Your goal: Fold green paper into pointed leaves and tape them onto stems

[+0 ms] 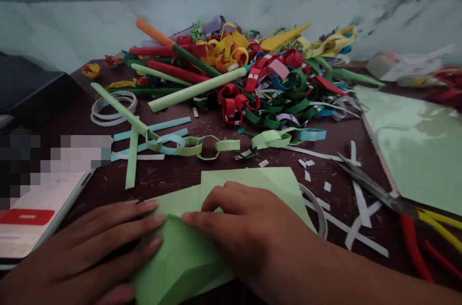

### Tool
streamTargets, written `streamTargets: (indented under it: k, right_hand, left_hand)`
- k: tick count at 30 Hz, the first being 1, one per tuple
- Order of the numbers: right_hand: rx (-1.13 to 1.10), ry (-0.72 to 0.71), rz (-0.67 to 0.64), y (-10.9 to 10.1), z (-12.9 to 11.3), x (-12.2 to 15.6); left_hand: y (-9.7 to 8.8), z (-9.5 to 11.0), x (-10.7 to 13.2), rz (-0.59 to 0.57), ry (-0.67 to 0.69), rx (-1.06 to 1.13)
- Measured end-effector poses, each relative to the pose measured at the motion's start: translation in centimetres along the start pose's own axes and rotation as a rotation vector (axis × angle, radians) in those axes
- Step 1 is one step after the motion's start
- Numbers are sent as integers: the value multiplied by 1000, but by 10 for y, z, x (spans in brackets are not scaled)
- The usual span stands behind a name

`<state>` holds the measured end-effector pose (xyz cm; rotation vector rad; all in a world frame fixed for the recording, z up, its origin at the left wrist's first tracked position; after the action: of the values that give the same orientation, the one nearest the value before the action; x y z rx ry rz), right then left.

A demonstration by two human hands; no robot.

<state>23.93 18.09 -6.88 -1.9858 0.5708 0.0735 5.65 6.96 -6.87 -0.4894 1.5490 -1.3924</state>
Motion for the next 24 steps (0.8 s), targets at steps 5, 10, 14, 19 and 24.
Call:
streamTargets:
  k: [5,10,14,19,24]
  right_hand:
    - [-218,-55,4,-4,-6,1]
    - [-114,-234,32,-3,-14,10]
    - [-63,-241,40,-7,-18,14]
    - [-50,-98,56,-9,-16,8]
    - [-45,-57,92,-16,-14,9]
  left_hand:
    - [0,2,-5,39,-81,52]
    - [2,4,-23,49,-153,89]
    - [6,3,-37,23,-131,65]
    - [8,-1,-43,22,-90,75]
    - [8,0,-44,-14,-103,109]
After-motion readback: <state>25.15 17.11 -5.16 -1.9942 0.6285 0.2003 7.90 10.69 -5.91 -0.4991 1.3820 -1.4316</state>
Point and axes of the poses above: each hand's wrist, its own x-axis away from the middle knuckle, its own y-axis out of the palm, z = x × y, the point moved 5 cm from there along -x, towards the middle knuckle, and after that the axes turned 2 degrees about -y, right-handed, at the moved point
